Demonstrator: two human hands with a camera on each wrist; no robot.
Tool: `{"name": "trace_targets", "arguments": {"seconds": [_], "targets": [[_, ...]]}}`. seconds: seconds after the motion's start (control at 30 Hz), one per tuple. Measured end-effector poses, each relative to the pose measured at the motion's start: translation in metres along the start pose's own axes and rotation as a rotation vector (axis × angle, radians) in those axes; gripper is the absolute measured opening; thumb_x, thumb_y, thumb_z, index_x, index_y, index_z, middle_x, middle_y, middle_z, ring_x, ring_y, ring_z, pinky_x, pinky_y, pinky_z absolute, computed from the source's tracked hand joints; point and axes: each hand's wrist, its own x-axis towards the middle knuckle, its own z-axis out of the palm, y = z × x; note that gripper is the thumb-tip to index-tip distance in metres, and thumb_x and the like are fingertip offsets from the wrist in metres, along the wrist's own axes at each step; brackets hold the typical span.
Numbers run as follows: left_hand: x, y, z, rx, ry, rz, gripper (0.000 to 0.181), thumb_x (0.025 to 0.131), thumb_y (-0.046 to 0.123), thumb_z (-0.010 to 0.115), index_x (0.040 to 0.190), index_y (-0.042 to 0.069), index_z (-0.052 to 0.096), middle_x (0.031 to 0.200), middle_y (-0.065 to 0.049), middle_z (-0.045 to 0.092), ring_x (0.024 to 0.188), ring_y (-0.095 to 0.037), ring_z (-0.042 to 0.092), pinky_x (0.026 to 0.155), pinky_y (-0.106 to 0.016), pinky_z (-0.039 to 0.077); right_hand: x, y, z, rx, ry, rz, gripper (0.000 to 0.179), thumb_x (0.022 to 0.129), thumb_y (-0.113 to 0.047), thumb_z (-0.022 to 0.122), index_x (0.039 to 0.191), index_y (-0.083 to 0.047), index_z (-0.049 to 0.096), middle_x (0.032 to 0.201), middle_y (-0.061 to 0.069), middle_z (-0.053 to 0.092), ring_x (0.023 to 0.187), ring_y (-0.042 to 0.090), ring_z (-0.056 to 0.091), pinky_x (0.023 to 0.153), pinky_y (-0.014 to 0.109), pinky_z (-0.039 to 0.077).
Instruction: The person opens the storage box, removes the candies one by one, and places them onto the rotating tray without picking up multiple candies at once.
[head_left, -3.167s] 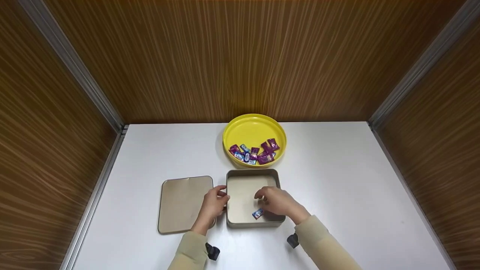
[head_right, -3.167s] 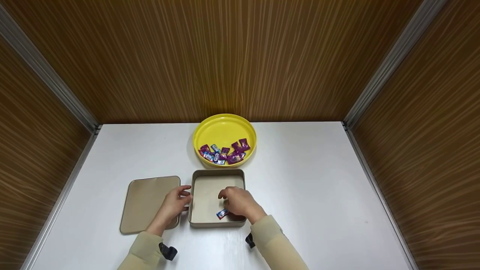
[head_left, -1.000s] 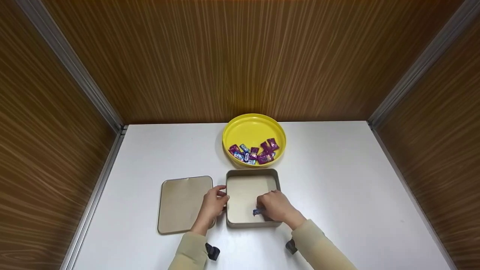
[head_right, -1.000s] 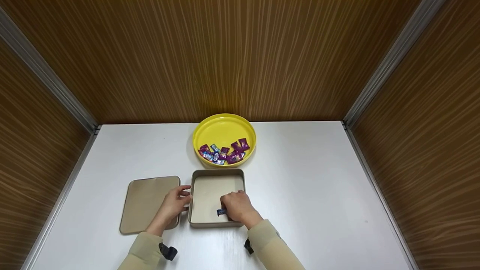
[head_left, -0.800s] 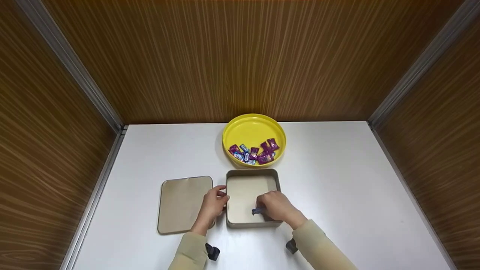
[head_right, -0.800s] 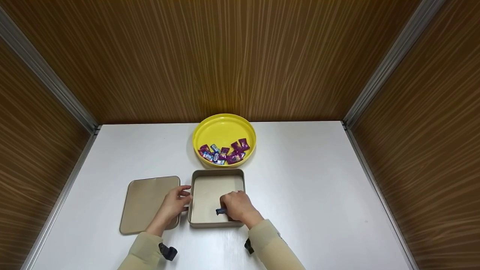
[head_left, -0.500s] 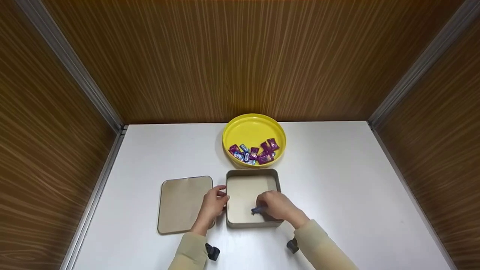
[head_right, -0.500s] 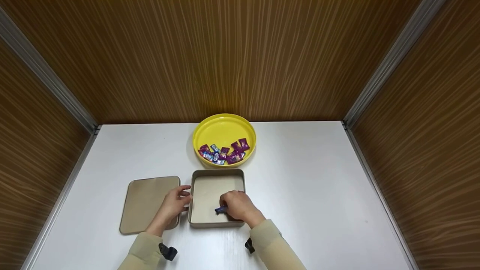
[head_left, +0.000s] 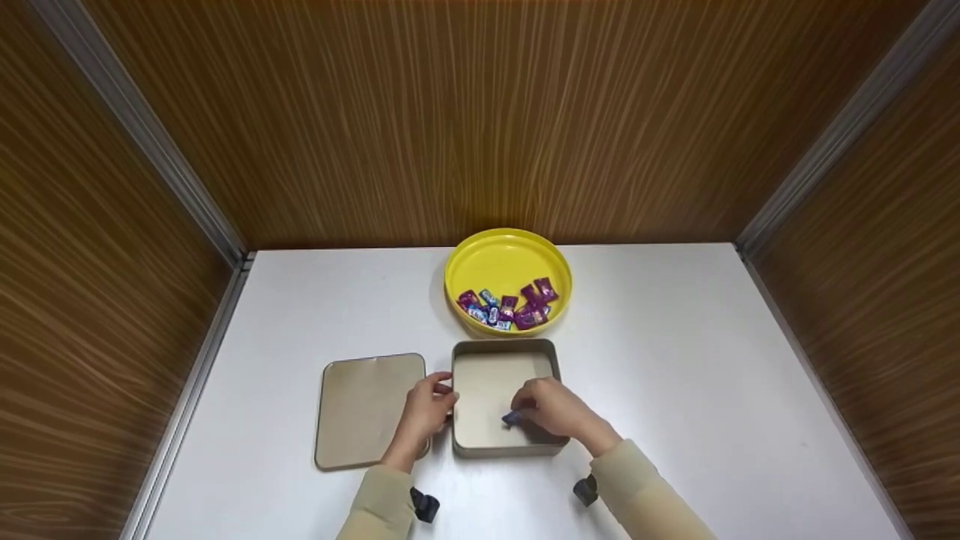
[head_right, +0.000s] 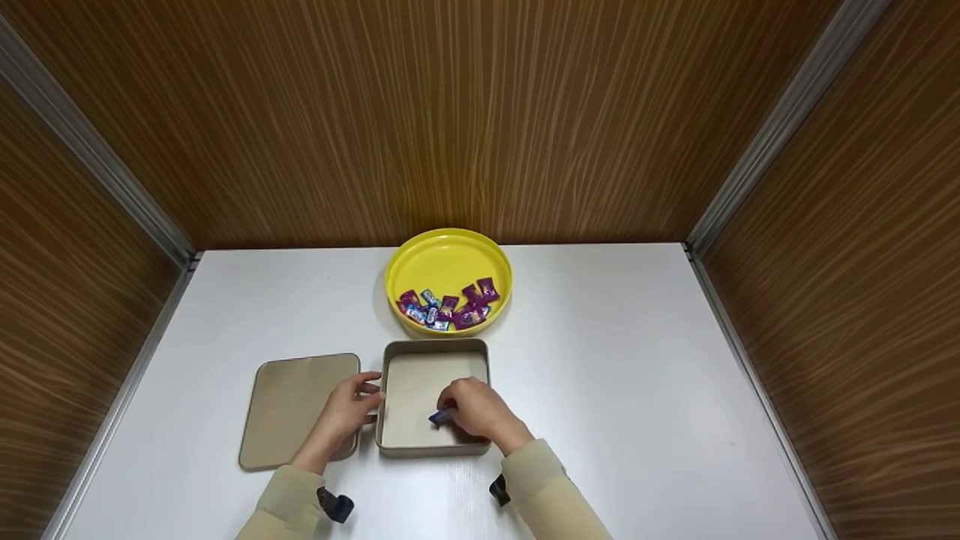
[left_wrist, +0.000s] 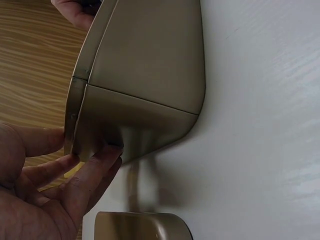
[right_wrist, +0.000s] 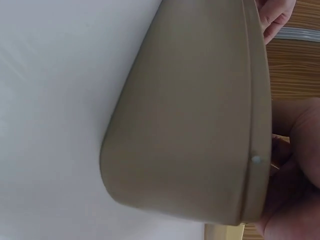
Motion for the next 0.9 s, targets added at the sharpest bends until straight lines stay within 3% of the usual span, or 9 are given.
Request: {"name": "trace_targets", "arguments": {"seconds": [0.17, 0.33, 0.57, 0.77, 0.9], "targets": [[0.0, -0.001, 0.001, 0.015, 0.002, 0.007, 0.041, 0.092, -0.002, 0.06, 0.131, -0.01, 0.052, 0.1, -0.017, 0.06, 0.09, -0.034, 0.065, 0.067, -0.035, 0.058, -0.001, 0.002, -0.005, 0.043, 0.039, -0.002, 0.008, 0.085, -0.001, 0.072, 0.092, -0.004, 0.076, 0.089, 0.003, 0.072, 0.084, 0.016, 0.066, 0.078, 0.035, 0.055], [0.0, 0.001, 0.001, 0.015, 0.002, -0.01, 0.041, 0.092, -0.001, 0.06, 0.132, -0.009, 0.052, 0.1, -0.016, 0.059, 0.092, -0.033, 0.066, 0.067, -0.034, 0.058, 0.0, 0.008, -0.011, 0.088, 0.095, 0.05, 0.009, 0.084, 0.001, 0.072, 0.091, -0.004, 0.075, 0.088, 0.005, 0.072, 0.08, 0.015, 0.066, 0.075, 0.035, 0.055], [0.0, 0.001, 0.0, 0.004, -0.002, -0.016, 0.041, 0.092, -0.001, 0.06, 0.131, -0.009, 0.052, 0.1, -0.016, 0.059, 0.09, -0.032, 0.065, 0.069, -0.036, 0.058, 0.007, 0.015, -0.027, 0.257, 0.177, 0.202, 0.006, 0.088, -0.003, 0.071, 0.093, -0.005, 0.073, 0.081, 0.003, 0.07, 0.064, 0.019, 0.064, 0.056, 0.029, 0.053], [0.0, 0.002, 0.0, 0.0, -0.001, -0.027, 0.041, 0.093, -0.001, 0.06, 0.132, -0.008, 0.052, 0.101, -0.016, 0.059, 0.088, -0.032, 0.065, 0.071, -0.038, 0.058, 0.022, 0.022, -0.046, 0.44, 0.345, 0.378, 0.014, 0.087, 0.001, 0.068, 0.1, -0.002, 0.073, 0.088, 0.006, 0.07, 0.076, 0.023, 0.067, 0.068, 0.039, 0.057], [0.001, 0.002, 0.0, 0.011, -0.003, -0.026, 0.041, 0.093, 0.0, 0.06, 0.132, -0.008, 0.052, 0.101, -0.015, 0.059, 0.09, -0.032, 0.065, 0.071, -0.038, 0.058, 0.033, 0.028, -0.058, 0.546, 0.435, 0.444, 0.018, 0.088, 0.001, 0.065, 0.104, 0.002, 0.071, 0.093, 0.011, 0.069, 0.081, 0.028, 0.068, 0.072, 0.04, 0.058]]}}
